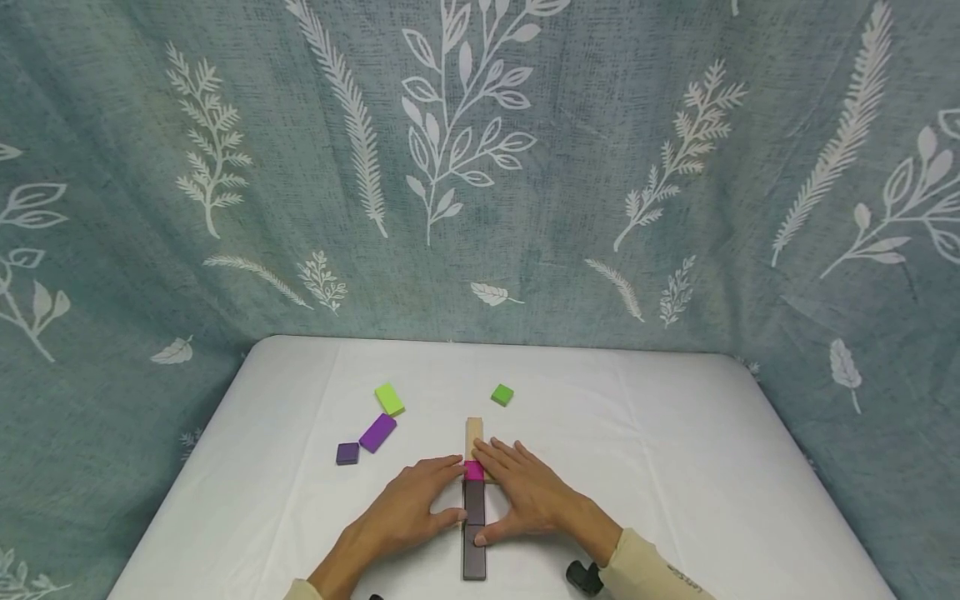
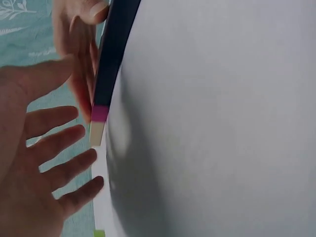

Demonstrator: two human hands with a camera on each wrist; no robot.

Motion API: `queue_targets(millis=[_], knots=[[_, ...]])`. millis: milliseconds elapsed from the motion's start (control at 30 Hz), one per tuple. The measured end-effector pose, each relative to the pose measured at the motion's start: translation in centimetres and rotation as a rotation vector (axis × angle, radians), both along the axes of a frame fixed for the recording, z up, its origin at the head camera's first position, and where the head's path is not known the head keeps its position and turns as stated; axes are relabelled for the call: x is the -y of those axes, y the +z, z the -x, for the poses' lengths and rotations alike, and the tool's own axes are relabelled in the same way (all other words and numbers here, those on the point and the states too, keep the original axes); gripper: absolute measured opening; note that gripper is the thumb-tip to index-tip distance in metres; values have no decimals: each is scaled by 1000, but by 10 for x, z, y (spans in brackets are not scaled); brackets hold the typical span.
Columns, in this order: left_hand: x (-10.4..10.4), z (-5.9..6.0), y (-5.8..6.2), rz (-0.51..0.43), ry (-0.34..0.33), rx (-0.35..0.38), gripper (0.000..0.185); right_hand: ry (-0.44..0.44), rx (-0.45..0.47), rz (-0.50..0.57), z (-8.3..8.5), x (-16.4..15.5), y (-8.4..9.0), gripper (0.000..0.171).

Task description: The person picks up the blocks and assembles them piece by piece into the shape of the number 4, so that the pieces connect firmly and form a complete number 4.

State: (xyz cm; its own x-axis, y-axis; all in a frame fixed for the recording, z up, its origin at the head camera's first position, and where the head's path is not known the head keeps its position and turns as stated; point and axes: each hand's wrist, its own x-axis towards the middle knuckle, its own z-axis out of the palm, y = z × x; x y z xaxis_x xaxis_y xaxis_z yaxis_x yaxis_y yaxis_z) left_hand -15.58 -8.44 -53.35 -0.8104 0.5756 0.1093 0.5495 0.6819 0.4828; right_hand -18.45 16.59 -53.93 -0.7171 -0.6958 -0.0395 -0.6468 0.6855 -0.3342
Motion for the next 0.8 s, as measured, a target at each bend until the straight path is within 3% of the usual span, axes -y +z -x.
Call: queue_targets(millis=[367, 567, 800], knots=[[37, 23, 7, -107, 253, -221, 45, -8, 2, -33, 0, 1, 1, 126], [62, 35, 6, -95, 381, -221, 45, 8, -7, -30, 0, 0, 1, 125], [79, 42, 6, -48, 455, -186, 48, 1, 4, -43, 0, 1, 3, 125]])
